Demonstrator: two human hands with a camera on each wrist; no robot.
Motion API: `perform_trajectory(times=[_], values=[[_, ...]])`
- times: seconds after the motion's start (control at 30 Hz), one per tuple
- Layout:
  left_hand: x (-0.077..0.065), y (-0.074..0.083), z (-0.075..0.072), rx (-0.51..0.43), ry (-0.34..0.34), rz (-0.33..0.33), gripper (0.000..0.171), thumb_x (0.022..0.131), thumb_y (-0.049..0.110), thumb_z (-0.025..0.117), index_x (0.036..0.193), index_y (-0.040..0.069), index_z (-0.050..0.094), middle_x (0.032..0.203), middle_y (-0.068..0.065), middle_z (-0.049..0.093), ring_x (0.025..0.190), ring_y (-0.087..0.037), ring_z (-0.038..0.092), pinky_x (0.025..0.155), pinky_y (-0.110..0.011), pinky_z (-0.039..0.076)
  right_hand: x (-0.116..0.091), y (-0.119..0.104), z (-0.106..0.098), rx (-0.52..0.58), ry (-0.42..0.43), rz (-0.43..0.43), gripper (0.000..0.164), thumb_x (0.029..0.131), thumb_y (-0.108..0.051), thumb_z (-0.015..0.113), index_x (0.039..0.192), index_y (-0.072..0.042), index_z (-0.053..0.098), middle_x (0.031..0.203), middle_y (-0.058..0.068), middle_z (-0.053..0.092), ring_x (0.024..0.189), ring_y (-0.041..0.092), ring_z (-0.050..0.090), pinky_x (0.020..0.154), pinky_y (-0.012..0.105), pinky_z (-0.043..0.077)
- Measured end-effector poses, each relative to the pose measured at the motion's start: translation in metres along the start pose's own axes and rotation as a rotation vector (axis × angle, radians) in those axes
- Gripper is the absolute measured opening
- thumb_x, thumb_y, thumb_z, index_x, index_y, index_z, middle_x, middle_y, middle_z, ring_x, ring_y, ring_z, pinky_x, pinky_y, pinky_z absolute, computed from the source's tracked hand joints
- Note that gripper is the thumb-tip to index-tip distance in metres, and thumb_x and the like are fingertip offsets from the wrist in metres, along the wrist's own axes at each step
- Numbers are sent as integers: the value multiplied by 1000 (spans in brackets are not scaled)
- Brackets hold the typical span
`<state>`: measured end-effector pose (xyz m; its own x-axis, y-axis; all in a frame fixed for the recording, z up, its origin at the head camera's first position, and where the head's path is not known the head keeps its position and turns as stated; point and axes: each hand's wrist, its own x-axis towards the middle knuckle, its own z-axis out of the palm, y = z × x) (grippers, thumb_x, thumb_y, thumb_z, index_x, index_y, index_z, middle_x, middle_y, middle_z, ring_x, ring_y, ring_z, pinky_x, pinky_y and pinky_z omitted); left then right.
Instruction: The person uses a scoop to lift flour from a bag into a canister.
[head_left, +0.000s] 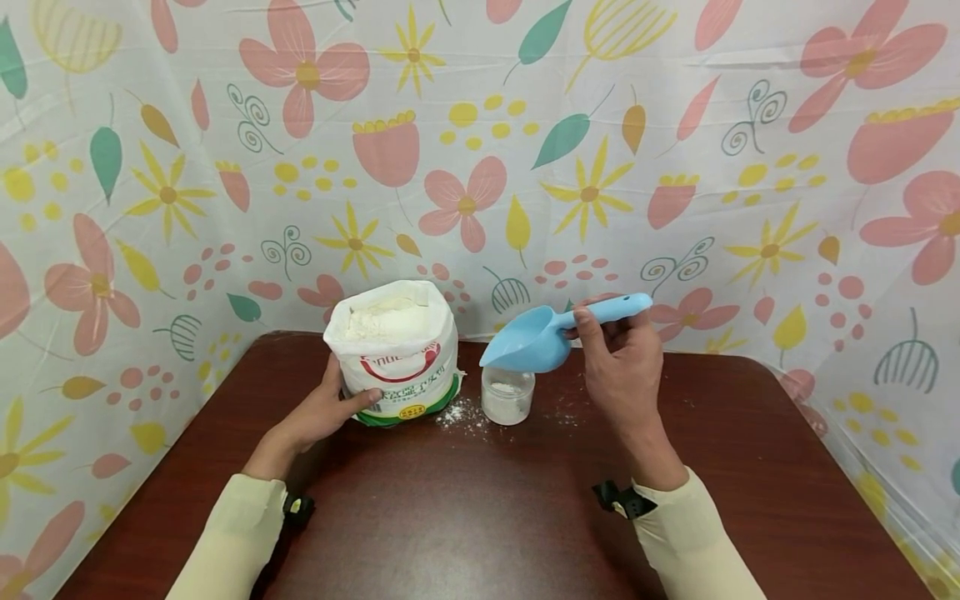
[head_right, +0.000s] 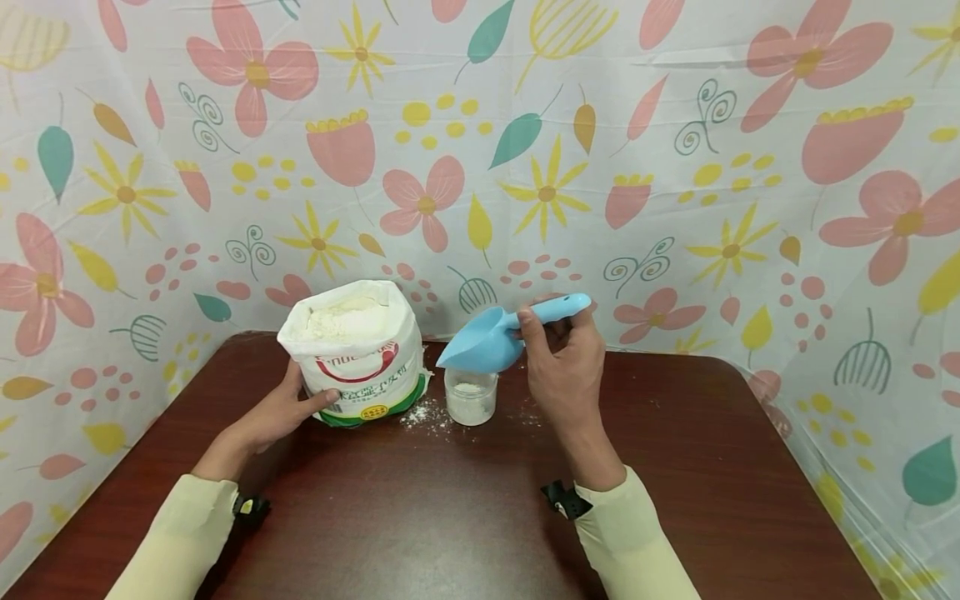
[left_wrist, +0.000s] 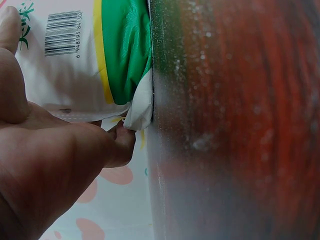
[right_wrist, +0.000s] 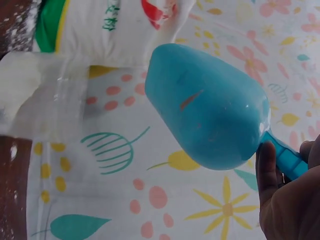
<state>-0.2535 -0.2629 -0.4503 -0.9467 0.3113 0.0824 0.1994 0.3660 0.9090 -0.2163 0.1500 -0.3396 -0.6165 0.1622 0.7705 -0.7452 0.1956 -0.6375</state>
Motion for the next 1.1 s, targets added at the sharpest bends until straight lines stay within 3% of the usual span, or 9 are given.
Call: perform_trajectory(times=[0.3, 0.57, 0.67, 0.9, 1.1], values=[[0, -1, -1, -4, 7, -3, 102, 103, 33, 73, 164, 40, -8, 169, -7, 16, 157, -35, 16, 119, -69, 23, 6, -10, 13, 120, 35, 4, 28, 102, -3, 70, 123, 12, 58, 102, 9, 71, 85, 14, 75, 83, 29, 61], [-1, 1, -1, -6, 8, -8, 104, 101, 35, 75, 164, 41, -8, 169, -6, 17, 156, -35, 20, 119, -69, 25, 7, -14, 21, 160, 56, -5, 25, 102, 1, 68, 120, 14, 59, 101, 12, 71, 82, 17, 76, 80, 29, 62], [-1, 1, -1, -10, 5, -2, 102, 103, 33, 73, 164, 40, -8, 169, -7, 17, 156, -36, 19, 118, -70, 25, 8, -17, 27, 182, 72, -5, 22, 101, 1, 69, 121, 9, 63, 102, 13, 73, 81, 17, 77, 78, 28, 62], [1, -1, -1, -9, 7, 3, 101, 103, 32, 73, 164, 40, -8, 169, -7, 18, 157, -36, 16, 119, -70, 23, 8, -20, 41, 142, 85, 10, 22, 102, -2, 70, 120, 8, 63, 95, 12, 75, 80, 15, 77, 64, 21, 55], [1, 0, 0, -12, 3, 14, 101, 103, 31, 73, 163, 42, -7, 167, -7, 22, 157, -36, 17, 119, -70, 24, 10, -20, 51, 193, 79, 12, 22, 102, -3, 70, 121, 6, 66, 99, 15, 74, 83, 18, 77, 81, 31, 62]])
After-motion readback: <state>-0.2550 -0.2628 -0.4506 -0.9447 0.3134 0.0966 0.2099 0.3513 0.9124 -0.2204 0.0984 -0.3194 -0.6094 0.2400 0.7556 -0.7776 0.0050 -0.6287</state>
